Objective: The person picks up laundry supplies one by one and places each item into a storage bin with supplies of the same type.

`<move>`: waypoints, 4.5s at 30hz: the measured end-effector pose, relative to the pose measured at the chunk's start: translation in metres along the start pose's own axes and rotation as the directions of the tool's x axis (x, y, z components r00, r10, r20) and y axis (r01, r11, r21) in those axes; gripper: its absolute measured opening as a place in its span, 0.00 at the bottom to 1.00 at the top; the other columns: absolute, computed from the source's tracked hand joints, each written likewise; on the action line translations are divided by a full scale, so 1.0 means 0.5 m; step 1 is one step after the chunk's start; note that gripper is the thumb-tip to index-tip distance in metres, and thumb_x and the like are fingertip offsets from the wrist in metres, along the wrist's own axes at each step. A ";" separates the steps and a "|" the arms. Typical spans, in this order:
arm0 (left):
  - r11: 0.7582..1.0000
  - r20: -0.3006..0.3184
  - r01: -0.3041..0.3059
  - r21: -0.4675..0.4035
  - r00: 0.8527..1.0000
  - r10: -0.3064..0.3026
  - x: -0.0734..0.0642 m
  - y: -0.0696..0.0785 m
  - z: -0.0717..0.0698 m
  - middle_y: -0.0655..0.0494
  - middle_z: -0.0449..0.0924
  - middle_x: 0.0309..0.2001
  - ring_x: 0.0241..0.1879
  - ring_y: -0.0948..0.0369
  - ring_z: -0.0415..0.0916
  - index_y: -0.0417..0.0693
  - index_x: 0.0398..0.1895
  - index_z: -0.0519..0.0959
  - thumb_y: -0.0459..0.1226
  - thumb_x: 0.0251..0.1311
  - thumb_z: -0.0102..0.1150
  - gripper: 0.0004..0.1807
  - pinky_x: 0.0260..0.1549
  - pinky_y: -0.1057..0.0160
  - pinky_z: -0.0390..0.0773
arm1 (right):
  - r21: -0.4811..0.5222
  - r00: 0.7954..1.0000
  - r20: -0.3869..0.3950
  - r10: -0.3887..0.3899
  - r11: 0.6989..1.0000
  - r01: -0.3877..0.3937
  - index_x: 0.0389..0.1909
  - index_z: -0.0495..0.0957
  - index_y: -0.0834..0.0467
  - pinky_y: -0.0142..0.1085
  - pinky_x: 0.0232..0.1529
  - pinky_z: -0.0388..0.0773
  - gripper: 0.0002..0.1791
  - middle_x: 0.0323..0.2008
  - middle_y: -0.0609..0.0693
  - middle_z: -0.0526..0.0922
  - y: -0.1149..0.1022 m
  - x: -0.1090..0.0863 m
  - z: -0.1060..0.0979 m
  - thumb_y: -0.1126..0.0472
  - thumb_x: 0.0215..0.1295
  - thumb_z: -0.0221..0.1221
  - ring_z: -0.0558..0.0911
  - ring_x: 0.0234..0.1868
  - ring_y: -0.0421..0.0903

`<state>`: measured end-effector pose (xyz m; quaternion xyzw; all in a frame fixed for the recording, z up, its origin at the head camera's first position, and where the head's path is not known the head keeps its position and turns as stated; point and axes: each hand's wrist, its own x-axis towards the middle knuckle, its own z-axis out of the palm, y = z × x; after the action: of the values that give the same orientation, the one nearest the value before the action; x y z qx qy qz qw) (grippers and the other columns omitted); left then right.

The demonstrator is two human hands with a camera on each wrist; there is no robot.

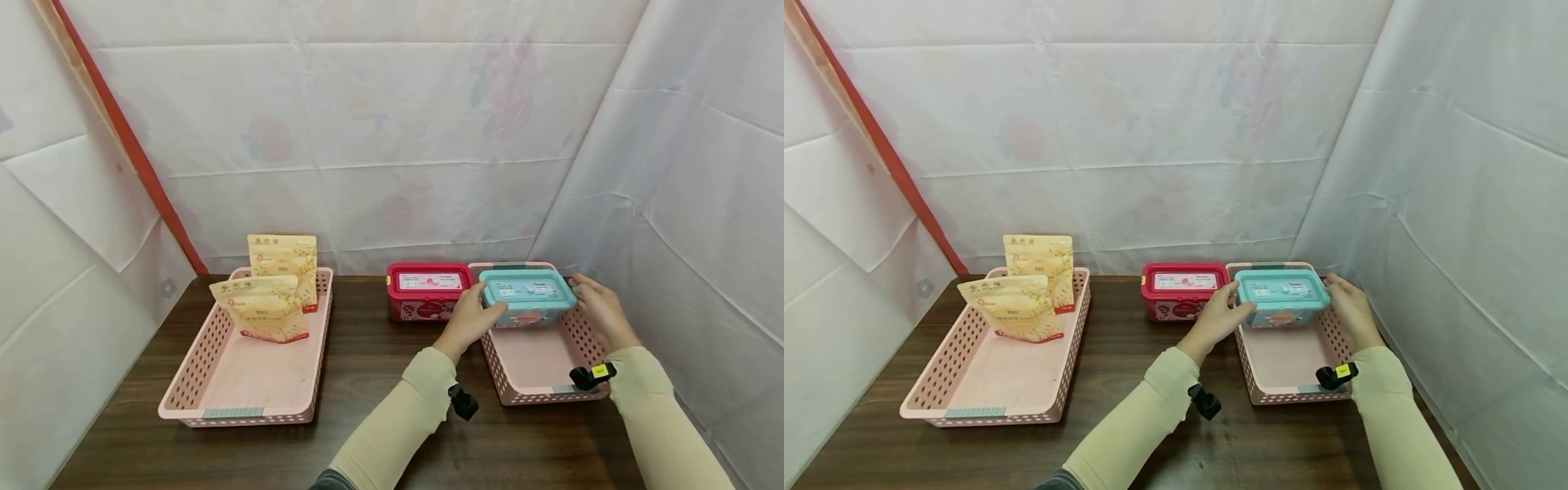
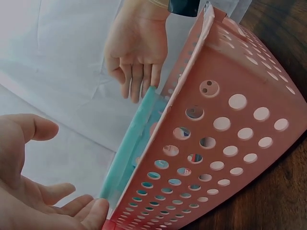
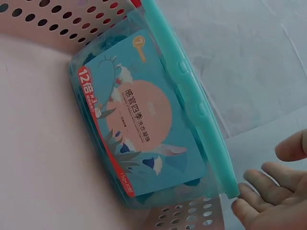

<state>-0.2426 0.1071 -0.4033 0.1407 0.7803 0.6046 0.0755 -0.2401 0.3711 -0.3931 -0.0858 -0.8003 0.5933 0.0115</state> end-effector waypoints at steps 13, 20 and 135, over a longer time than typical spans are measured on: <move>1.000 -0.041 -0.011 -0.015 0.999 0.010 0.009 -0.008 -0.039 0.48 0.69 0.68 0.64 0.53 0.70 0.43 0.74 0.65 0.46 0.66 0.61 0.36 0.60 0.53 0.74 | 0.056 0.987 -0.162 0.005 0.998 0.004 0.79 0.48 0.58 0.46 0.75 0.50 0.31 0.78 0.58 0.52 -0.009 0.003 0.024 0.55 0.79 0.37 0.51 0.77 0.51; 1.000 -0.076 0.007 -0.010 0.997 -0.008 0.009 -0.009 -0.082 0.49 0.69 0.69 0.64 0.53 0.70 0.43 0.74 0.66 0.47 0.67 0.60 0.35 0.59 0.53 0.75 | 0.001 0.990 -0.139 -0.029 1.000 0.029 0.79 0.49 0.58 0.50 0.73 0.55 0.31 0.77 0.59 0.54 -0.026 -0.001 0.045 0.54 0.80 0.36 0.55 0.76 0.56; 0.947 -0.207 0.171 0.272 0.971 -0.116 0.032 -0.089 -0.347 0.42 0.81 0.55 0.40 0.55 0.83 0.37 0.64 0.77 0.33 0.64 0.63 0.24 0.41 0.59 0.85 | -0.680 0.936 0.311 -0.166 0.650 0.341 0.58 0.77 0.73 0.49 0.50 0.81 0.21 0.51 0.66 0.83 -0.143 0.114 0.299 0.63 0.70 0.59 0.82 0.51 0.60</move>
<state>-0.3134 -0.0583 -0.4006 0.0348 0.8718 0.4880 0.0240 -0.3231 0.2179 -0.3739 0.0965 -0.9686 0.2272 -0.0288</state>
